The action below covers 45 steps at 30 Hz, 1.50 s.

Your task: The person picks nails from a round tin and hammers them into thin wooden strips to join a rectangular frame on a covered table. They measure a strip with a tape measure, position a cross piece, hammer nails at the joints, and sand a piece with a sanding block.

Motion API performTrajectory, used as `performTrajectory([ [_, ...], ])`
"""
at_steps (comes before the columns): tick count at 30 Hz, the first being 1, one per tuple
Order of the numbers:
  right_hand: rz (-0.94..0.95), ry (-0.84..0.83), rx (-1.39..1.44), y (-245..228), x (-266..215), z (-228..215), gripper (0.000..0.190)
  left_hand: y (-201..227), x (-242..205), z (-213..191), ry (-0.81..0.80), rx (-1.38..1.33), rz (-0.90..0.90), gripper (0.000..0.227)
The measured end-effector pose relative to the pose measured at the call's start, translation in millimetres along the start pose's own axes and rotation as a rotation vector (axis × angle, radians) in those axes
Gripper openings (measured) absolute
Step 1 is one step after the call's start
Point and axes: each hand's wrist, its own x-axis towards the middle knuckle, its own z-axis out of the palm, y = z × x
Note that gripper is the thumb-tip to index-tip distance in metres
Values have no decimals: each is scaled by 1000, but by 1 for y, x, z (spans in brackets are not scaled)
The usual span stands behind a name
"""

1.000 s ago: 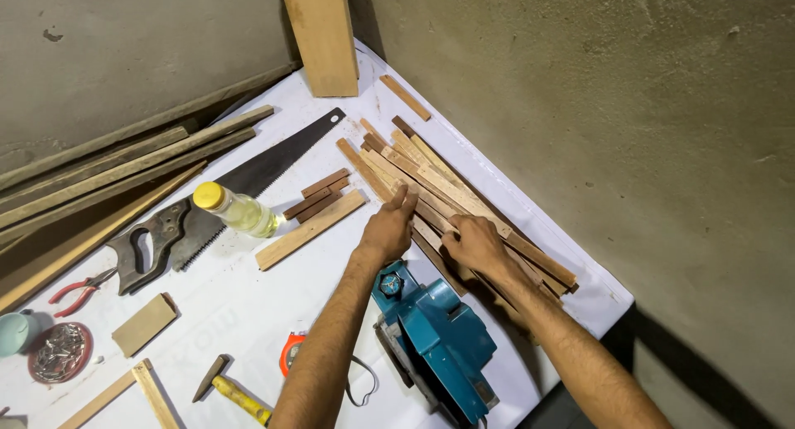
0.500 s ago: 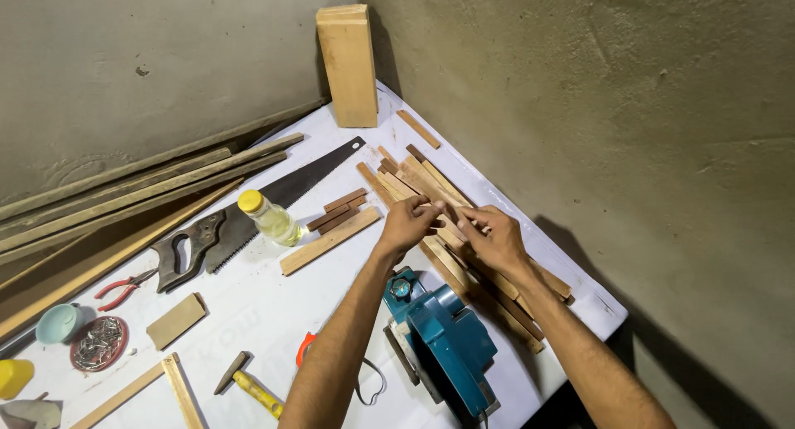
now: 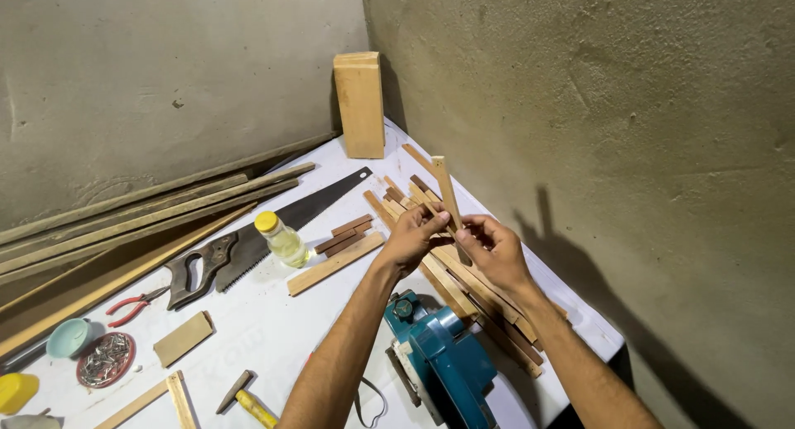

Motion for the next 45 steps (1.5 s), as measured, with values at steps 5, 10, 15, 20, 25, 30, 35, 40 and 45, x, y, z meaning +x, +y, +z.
performTrajectory([
  [5,9,9,-70,51,13,-10,25,-25,6,-13,83,-16,-100,38],
  [10,159,36,-217,84,9,-20,26,-60,16,-41,188,-194,-174,46],
  [15,212,30,-328,101,5,-24,29,-101,27,-67,327,-90,-179,48],
  [20,253,18,-386,85,1,-27,29,-133,34,-75,458,335,-85,65],
  [25,136,-20,-324,67,-2,-20,27,-97,21,-56,446,427,7,72],
  [30,95,-59,-163,26,-8,8,27,-10,-26,-19,245,131,-27,49],
  [35,2,-190,-10,-15,-18,52,26,36,-82,-29,261,176,105,38],
  [40,34,-393,172,-64,-37,111,27,85,-161,-57,346,208,204,34],
  [45,45,-562,227,-119,-68,183,25,139,-256,-87,326,217,371,38],
])
